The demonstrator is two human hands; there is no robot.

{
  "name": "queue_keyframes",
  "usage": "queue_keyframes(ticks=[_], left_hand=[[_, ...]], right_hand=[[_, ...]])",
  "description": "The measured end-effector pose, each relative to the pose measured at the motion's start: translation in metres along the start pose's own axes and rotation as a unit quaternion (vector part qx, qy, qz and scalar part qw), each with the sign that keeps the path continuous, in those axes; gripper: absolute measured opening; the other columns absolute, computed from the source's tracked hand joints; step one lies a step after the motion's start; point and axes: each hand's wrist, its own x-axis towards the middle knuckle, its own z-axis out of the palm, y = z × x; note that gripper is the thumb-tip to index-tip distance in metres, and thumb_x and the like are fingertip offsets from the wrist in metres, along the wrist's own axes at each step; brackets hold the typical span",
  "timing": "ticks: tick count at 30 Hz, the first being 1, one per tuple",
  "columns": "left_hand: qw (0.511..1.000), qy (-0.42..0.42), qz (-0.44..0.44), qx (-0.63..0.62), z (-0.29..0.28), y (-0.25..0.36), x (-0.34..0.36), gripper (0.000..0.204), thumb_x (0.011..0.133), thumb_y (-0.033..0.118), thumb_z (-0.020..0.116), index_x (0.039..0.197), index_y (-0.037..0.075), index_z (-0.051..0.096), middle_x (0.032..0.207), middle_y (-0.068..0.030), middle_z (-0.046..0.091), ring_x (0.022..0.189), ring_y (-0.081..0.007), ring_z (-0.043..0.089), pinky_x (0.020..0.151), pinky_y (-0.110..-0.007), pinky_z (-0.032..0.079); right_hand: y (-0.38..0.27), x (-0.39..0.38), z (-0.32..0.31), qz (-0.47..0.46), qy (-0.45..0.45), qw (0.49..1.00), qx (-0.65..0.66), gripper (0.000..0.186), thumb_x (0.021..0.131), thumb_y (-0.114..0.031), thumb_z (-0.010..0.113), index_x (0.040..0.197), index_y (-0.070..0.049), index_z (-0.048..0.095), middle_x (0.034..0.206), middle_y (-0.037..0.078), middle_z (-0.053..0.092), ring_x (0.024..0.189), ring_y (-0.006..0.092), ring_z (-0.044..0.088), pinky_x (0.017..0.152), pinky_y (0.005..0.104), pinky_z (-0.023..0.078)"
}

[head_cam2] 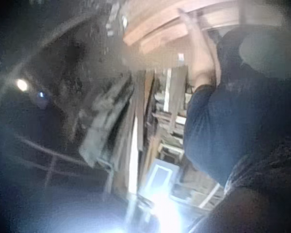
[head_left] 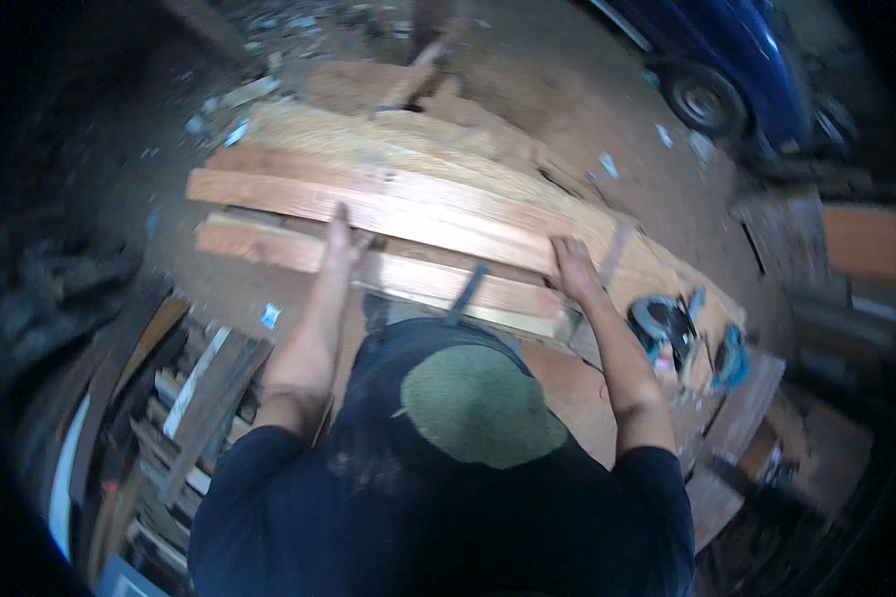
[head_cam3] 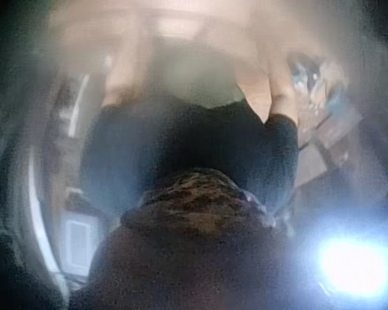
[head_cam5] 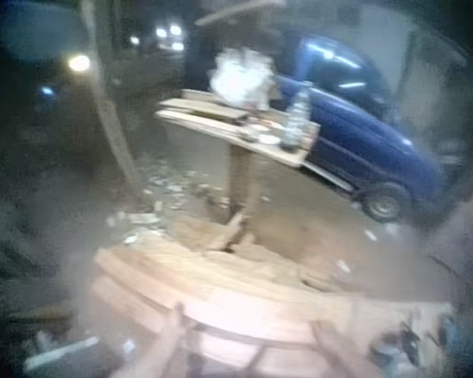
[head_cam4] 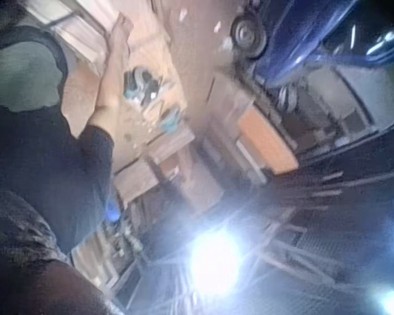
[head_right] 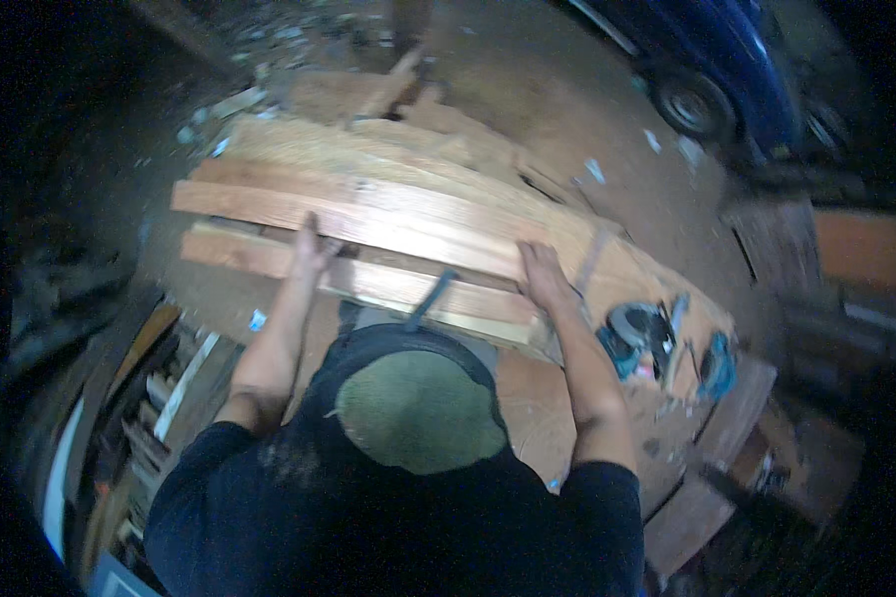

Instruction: The person measures and marks wooden planks with a square and pencil, then uses a circular saw to cut them to size. The cut pieces are stacked on the workbench.

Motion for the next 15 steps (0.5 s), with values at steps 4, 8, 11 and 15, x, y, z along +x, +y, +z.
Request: queue_keyframes(ticks=[4, 8, 11, 15], left_hand=[[0.996, 0.057, -0.069, 0.026, 0.021, 0.034, 0.039, 0.063, 0.108, 0.053, 0.048, 0.154, 0.009, 0.045, 0.145, -0.0168, 0.058, 0.118, -0.0327, 0.063, 0.104, -0.055, 0.054], [0.945, 0.030, -0.008, 0.326, 0.001, 0.030, 0.047, 0.065, 0.105, 0.051, 0.058, 0.153, 0.008, 0.045, 0.143, -0.0168, 0.059, 0.112, -0.0305, 0.066, 0.096, -0.050, 0.057], [0.718, -0.029, 0.221, 0.659, -0.065, 0.016, 0.054, 0.081, 0.092, 0.051, 0.074, 0.153, 0.008, 0.045, 0.146, -0.0194, 0.056, 0.120, -0.0357, 0.062, 0.098, -0.055, 0.053], [0.305, -0.156, 0.326, 0.881, -0.072, -0.001, -0.011, 0.094, 0.078, 0.051, 0.084, 0.152, 0.008, 0.044, 0.145, -0.0191, 0.055, 0.137, -0.0392, 0.050, 0.116, -0.062, 0.036]], right_hand=[[0.017, 0.036, -0.013, 0.034, 0.029, 0.998, -0.053, 0.086, 0.078, -0.015, 0.082, 0.155, -0.006, 0.044, 0.148, 0.024, 0.050, 0.139, 0.0442, 0.045, 0.121, 0.0474, 0.037], [0.022, 0.045, 0.002, 0.144, 0.116, 0.982, 0.038, 0.074, 0.081, -0.016, 0.081, 0.148, -0.004, 0.051, 0.145, 0.027, 0.053, 0.135, 0.0421, 0.052, 0.117, 0.0472, 0.042], [0.027, 0.017, 0.045, 0.211, 0.168, 0.949, 0.165, 0.063, 0.084, -0.018, 0.079, 0.141, -0.002, 0.058, 0.137, 0.028, 0.058, 0.124, 0.0414, 0.060, 0.109, 0.0471, 0.049], [0.049, -0.075, 0.140, 0.297, 0.096, 0.940, 0.139, 0.062, 0.087, -0.028, 0.078, 0.139, 0.000, 0.060, 0.129, 0.027, 0.063, 0.112, 0.0441, 0.065, 0.099, 0.0491, 0.053]])
